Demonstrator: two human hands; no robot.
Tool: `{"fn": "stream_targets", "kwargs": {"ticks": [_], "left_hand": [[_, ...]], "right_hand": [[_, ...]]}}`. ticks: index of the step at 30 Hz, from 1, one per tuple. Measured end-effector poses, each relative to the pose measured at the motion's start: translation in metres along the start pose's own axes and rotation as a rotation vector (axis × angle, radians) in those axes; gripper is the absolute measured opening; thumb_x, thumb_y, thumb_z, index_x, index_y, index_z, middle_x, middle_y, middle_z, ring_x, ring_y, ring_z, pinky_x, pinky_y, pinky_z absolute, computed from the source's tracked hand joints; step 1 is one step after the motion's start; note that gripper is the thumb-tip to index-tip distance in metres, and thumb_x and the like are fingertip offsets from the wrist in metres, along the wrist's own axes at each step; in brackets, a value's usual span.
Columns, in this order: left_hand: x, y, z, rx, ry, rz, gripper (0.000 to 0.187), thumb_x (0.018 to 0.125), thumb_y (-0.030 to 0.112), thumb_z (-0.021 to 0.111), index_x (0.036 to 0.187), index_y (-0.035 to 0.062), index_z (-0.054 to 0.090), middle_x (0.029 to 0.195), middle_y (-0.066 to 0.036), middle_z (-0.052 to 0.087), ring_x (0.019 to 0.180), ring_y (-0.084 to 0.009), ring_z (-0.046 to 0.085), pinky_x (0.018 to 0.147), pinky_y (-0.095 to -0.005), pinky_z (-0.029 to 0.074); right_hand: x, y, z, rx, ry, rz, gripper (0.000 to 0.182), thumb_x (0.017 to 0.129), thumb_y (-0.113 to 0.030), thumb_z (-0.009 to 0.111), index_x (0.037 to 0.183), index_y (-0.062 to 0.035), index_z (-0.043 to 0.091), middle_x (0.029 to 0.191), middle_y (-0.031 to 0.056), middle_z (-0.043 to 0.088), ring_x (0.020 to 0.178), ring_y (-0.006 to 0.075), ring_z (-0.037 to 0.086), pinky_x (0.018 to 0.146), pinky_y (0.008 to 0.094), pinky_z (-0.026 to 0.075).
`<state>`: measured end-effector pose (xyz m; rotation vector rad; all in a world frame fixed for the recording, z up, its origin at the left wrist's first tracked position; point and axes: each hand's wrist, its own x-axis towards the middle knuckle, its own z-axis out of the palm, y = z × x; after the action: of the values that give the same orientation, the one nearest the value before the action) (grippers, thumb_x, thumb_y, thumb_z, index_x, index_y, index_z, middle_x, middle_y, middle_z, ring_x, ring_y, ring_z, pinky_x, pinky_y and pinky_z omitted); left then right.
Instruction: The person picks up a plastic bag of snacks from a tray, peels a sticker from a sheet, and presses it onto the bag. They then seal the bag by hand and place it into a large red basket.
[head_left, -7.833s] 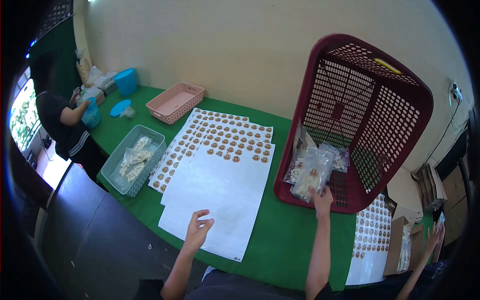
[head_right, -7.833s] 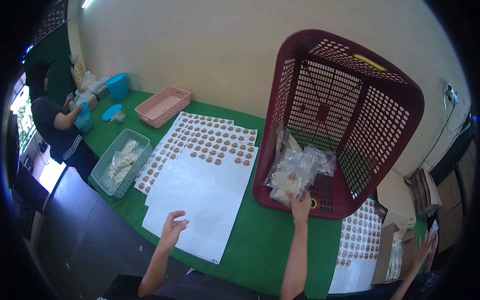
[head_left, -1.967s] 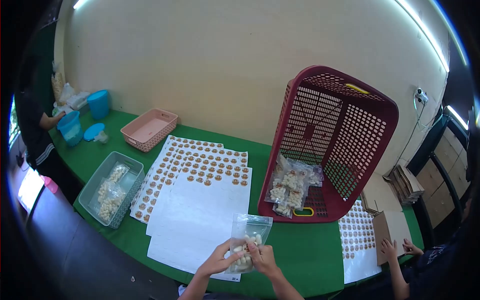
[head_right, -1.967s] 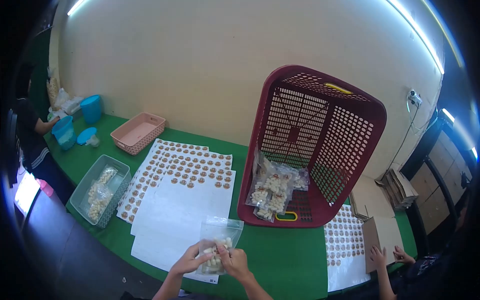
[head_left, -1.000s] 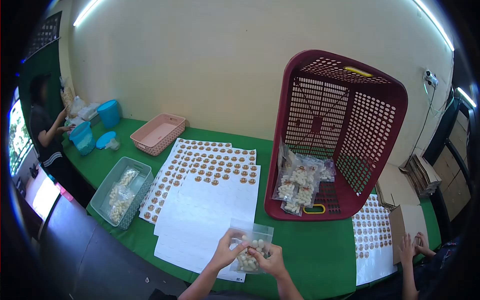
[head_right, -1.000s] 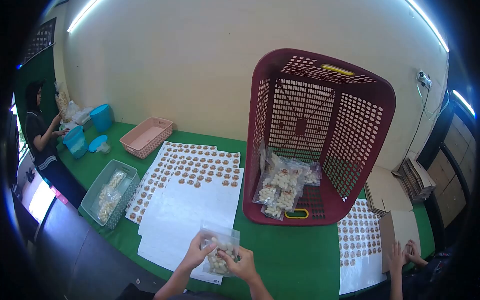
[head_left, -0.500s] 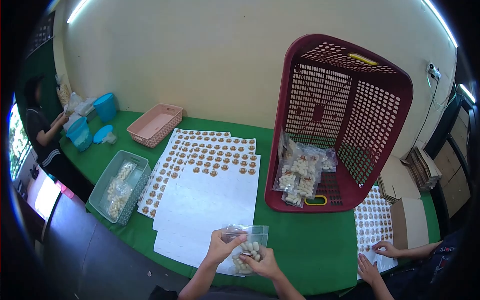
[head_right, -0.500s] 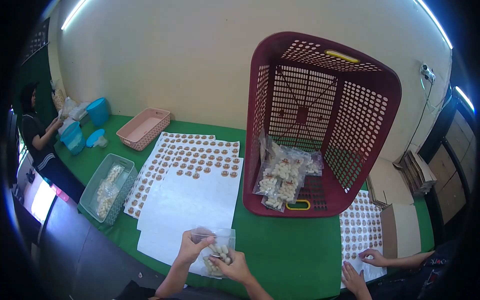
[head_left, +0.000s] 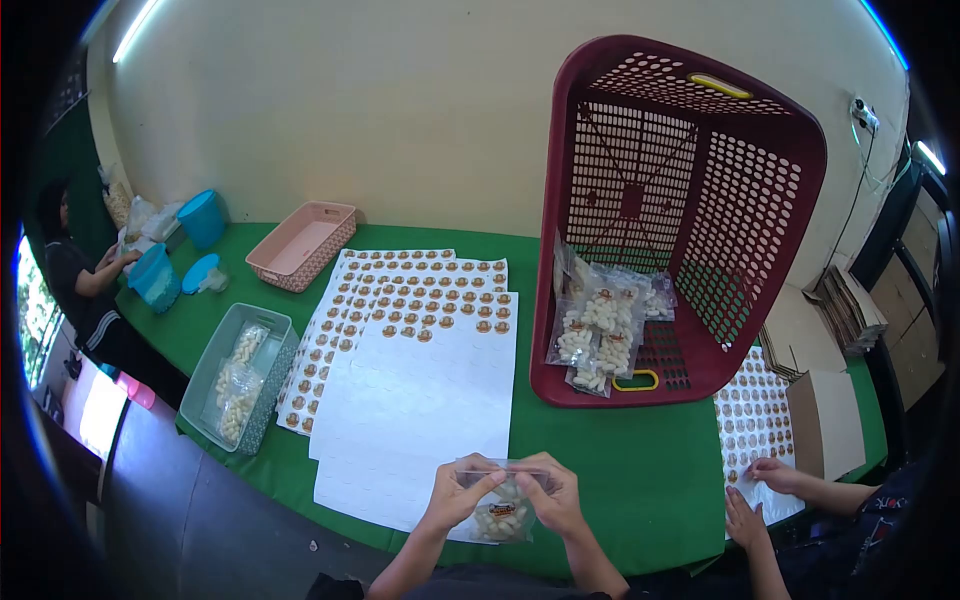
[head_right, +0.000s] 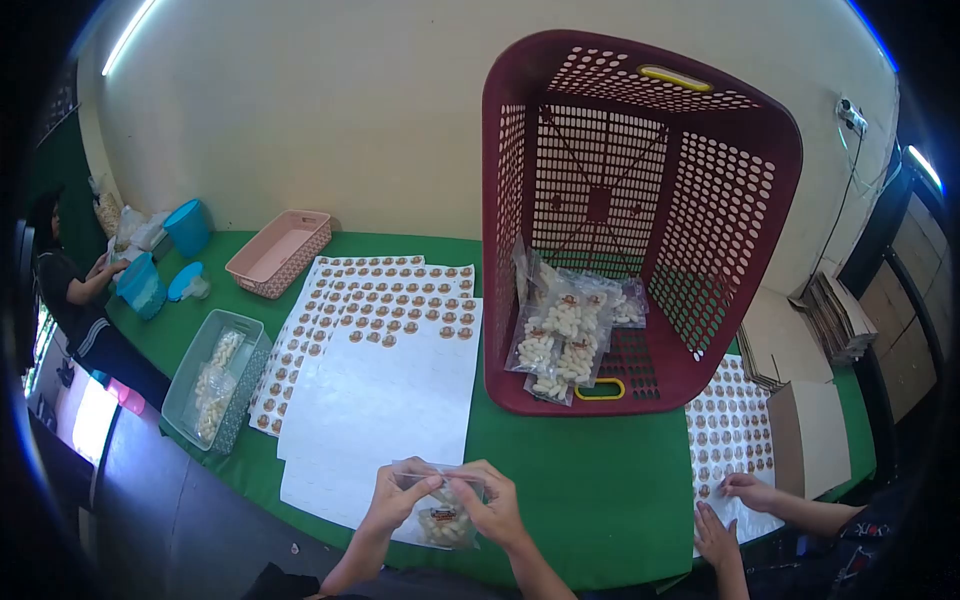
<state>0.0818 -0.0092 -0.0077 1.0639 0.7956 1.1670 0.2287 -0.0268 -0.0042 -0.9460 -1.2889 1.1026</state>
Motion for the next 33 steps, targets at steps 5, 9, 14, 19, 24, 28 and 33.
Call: {"fn": "stream_targets", "kwargs": {"ticks": [5, 9, 14, 19, 24, 28, 33], "left_hand": [[-0.004, 0.007, 0.006, 0.244, -0.018, 0.079, 0.008, 0.073, 0.004, 0.059, 0.075, -0.0028, 0.059, 0.073, -0.007, 0.058, 0.070, -0.0112, 0.054, 0.065, -0.0229, 0.042], [-0.003, 0.006, 0.006, 0.436, -0.039, 0.184, 0.009, 0.072, 0.005, 0.059, 0.077, -0.0036, 0.059, 0.073, -0.010, 0.058, 0.069, -0.0132, 0.055, 0.064, -0.0236, 0.042], [0.003, -0.005, 0.007, 0.333, 0.134, 0.156, 0.011, 0.073, 0.005, 0.058, 0.080, -0.0028, 0.059, 0.074, -0.010, 0.058, 0.071, -0.0138, 0.054, 0.064, -0.0251, 0.042], [0.002, -0.007, 0.001, 0.510, -0.025, 0.213, 0.016, 0.076, 0.004, 0.053, 0.089, -0.0026, 0.058, 0.078, -0.011, 0.058, 0.074, -0.0161, 0.055, 0.068, -0.0265, 0.042], [0.004, -0.003, 0.002, 0.386, -0.024, 0.156, 0.018, 0.081, 0.007, 0.046, 0.090, -0.0027, 0.059, 0.080, -0.011, 0.059, 0.078, -0.0167, 0.055, 0.071, -0.0266, 0.042], [0.006, -0.007, -0.006, 0.174, 0.068, 0.077, 0.017, 0.080, 0.009, 0.050, 0.088, -0.0033, 0.059, 0.083, -0.010, 0.059, 0.075, -0.0133, 0.055, 0.069, -0.0254, 0.043], [0.007, -0.011, -0.008, 0.075, 0.168, 0.170, 0.002, 0.070, -0.002, 0.061, 0.071, -0.0017, 0.059, 0.072, -0.009, 0.057, 0.066, -0.0109, 0.053, 0.062, -0.0220, 0.042]], "right_hand": [[0.002, -0.008, 0.002, -0.297, 0.112, -0.111, 0.012, 0.069, -0.001, 0.060, 0.080, 0.0009, 0.060, 0.067, 0.0081, 0.055, 0.062, 0.0150, 0.053, 0.057, 0.0244, 0.042], [0.003, -0.006, 0.008, -0.459, 0.206, -0.194, 0.007, 0.067, 0.000, 0.059, 0.073, 0.0012, 0.058, 0.062, 0.0098, 0.051, 0.056, 0.0175, 0.052, 0.051, 0.0261, 0.040], [-0.001, -0.004, 0.017, -0.417, 0.187, -0.218, 0.005, 0.068, -0.001, 0.059, 0.067, 0.0016, 0.055, 0.060, 0.0086, 0.049, 0.054, 0.0155, 0.048, 0.050, 0.0251, 0.037], [0.005, 0.003, 0.002, -0.484, 0.222, -0.146, 0.004, 0.067, 0.001, 0.058, 0.070, 0.0015, 0.056, 0.063, 0.0097, 0.049, 0.054, 0.0167, 0.050, 0.049, 0.0260, 0.038], [0.007, -0.002, -0.012, -0.389, 0.128, -0.121, 0.009, 0.069, -0.003, 0.059, 0.077, 0.0006, 0.060, 0.069, 0.0083, 0.056, 0.061, 0.0156, 0.054, 0.057, 0.0237, 0.042], [0.004, -0.012, -0.007, -0.245, 0.064, -0.095, 0.007, 0.070, -0.003, 0.059, 0.075, 0.0015, 0.060, 0.068, 0.0085, 0.057, 0.061, 0.0153, 0.054, 0.057, 0.0239, 0.042], [0.004, 0.002, -0.022, -0.402, 0.236, -0.078, 0.006, 0.070, -0.002, 0.059, 0.075, 0.0018, 0.060, 0.065, 0.0090, 0.057, 0.059, 0.0150, 0.054, 0.056, 0.0240, 0.042]]}}
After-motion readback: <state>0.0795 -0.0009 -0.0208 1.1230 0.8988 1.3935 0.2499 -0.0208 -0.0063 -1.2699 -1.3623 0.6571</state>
